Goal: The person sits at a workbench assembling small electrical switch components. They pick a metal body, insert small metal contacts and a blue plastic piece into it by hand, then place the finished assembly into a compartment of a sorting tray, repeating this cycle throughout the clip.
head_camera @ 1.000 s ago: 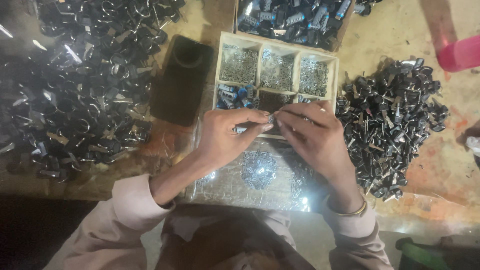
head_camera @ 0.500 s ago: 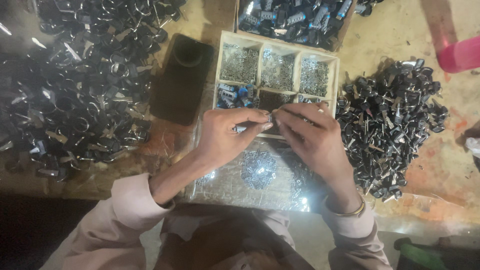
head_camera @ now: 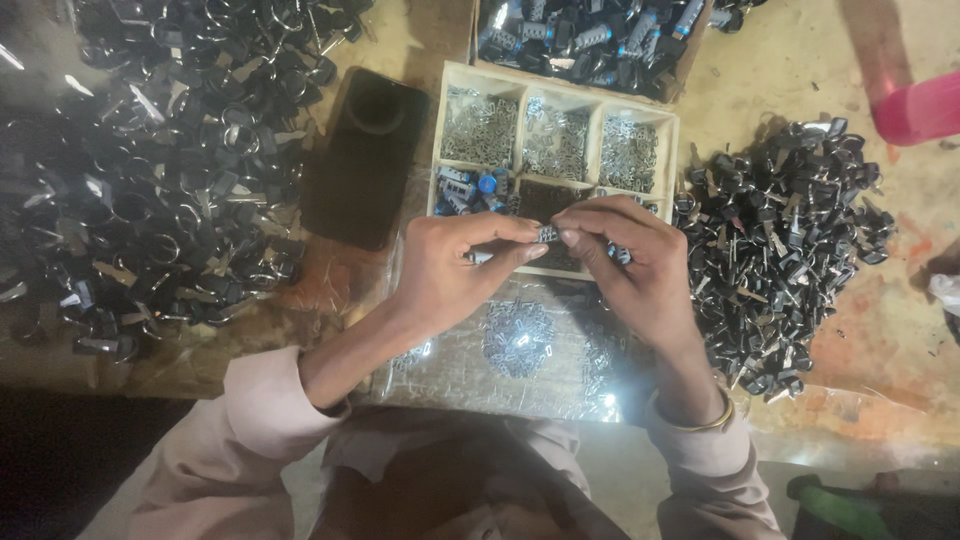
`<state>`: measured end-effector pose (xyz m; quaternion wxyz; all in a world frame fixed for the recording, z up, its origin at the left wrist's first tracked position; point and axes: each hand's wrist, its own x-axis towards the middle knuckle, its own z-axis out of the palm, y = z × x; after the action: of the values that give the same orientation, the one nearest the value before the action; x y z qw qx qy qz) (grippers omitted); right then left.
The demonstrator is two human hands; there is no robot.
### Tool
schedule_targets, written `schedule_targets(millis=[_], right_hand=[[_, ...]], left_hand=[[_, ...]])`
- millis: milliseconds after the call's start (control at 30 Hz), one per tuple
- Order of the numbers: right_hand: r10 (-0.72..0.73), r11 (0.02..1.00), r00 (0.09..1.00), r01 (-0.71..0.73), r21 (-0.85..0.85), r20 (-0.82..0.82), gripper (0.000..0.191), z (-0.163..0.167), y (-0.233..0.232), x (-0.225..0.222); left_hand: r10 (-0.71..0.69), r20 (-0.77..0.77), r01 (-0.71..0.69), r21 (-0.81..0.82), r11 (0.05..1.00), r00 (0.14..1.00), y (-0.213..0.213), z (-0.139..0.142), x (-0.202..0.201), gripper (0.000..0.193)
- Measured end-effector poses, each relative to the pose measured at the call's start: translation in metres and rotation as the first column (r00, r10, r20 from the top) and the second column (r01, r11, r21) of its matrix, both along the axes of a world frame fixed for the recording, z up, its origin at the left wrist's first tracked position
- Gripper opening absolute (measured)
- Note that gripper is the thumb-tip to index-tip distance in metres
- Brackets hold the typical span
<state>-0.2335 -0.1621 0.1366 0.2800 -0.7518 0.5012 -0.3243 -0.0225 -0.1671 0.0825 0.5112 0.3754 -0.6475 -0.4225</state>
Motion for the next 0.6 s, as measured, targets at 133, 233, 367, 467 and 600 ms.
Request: schedule_targets(millis=[133,233,367,467,600], right_hand=[[-0.028,0.998,0.989,0.019,0.067,0.143,0.014,-0.0066,0.0017,0.0027],[0.008,0.997,0.981,-0.022,0.069,0.194,0.013,-0.0087,0.0041,0.0042],[0.007,1.000,0.998,-0.009,0.028,0.060,0.013,-0.0082,0.0046,0.0050],[-0.015,0.999,1.000,0.014,-0.035,-0.020,0.014,-0.0070,0.0045,0.0072],[0.051,0.995,0.996,-0.057,-0.082,-0.079,0.020,-0.0001,0.0042,0.0071]], left_hand=[[-0.026,-0.031,0.027,0.019,0.999,0.999,0.0001,-0.0007,0.0003,0.016],[-0.032,-0.045,0.033,0.027,0.999,0.998,0.0004,-0.0003,0.0002,0.016],[-0.017,-0.012,0.017,0.003,1.000,1.000,0.0003,0.0007,0.0001,0.016],[-0.034,-0.034,0.034,0.020,0.999,0.999,0.0002,0.0010,0.0000,0.015],[-0.032,-0.013,0.033,0.018,0.999,0.999,-0.0004,0.0014,0.0005,0.015]])
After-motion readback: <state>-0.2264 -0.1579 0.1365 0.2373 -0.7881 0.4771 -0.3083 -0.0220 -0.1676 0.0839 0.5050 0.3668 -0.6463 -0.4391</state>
